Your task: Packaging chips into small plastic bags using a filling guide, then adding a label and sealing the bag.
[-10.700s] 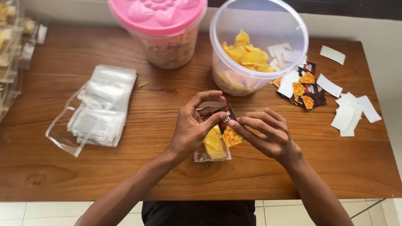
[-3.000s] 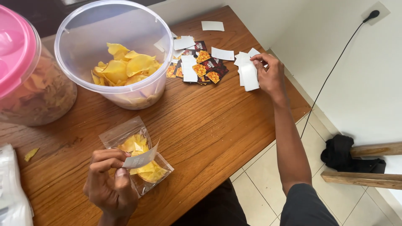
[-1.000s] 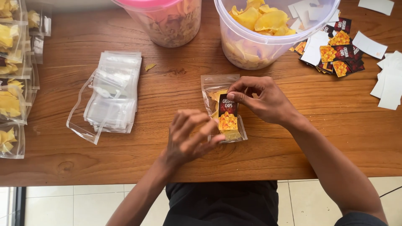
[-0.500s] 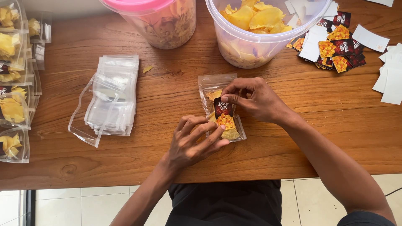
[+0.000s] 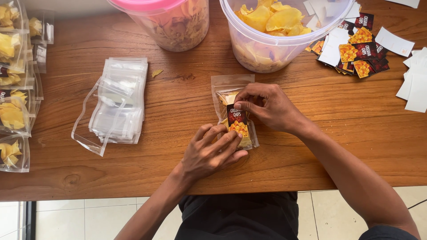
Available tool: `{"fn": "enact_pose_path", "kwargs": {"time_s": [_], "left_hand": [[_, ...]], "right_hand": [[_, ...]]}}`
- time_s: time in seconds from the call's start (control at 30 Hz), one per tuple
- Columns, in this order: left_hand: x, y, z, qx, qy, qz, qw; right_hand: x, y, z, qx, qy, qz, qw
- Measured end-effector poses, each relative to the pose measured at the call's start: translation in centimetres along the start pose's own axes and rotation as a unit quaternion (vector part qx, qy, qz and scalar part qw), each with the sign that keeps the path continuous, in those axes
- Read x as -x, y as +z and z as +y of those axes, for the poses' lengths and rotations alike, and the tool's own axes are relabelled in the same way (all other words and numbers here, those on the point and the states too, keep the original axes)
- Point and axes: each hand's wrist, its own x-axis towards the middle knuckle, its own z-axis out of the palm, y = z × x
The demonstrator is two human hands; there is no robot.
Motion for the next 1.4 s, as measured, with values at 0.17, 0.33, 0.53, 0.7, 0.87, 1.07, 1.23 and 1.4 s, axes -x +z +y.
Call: {"fn": "enact_pose_path", "kwargs": {"time_s": [0.17, 0.33, 0.53, 0.7, 0.87, 1.07, 1.23, 1.4], "left_hand": [[-0.2, -0.1, -0.1, 0.012, -0.006, 0.001, 1.000], [-0.4, -0.4, -0.2, 0.011, -0.005, -0.009, 1.000], [-0.1, -0.4, -0.3, 0.009, -0.011, -0.022, 1.000], [0.7, 0.4, -0.4, -0.016, -0.021, -0.029, 0.999], [0.5, -0.1, -0.7, -0.010, -0.017, -0.040, 0.999], [0.7, 0.1, -1.2, -0.006, 0.000, -0.043, 0.999], [1.4, 0.7, -1.4, 0.067, -0.066, -0.002, 0.996], [-0.1, 2.3, -2.3, 0.105, -0.226, -0.034, 0.968]], "right_hand": [[0.0, 0.0, -0.2, 0.031, -0.011, 0.006, 0.999], [0.3, 0.2, -0.4, 0.090, -0.038, 0.025, 0.995], [0.4, 0.7, 0.1, 0.200, -0.074, 0.074, 0.974], [0.2, 0.6, -0.3, 0.209, -0.063, 0.073, 0.973], [-0.2, 1.2, 0.8, 0.213, -0.082, 0.110, 0.967], [0.1, 0.6, 1.9, 0.220, -0.117, 0.152, 0.956], [0.8, 0.4, 0.3, 0.182, -0.133, 0.128, 0.966], [2.1, 1.9, 0.3, 0.191, -0.122, 0.090, 0.970]]}}
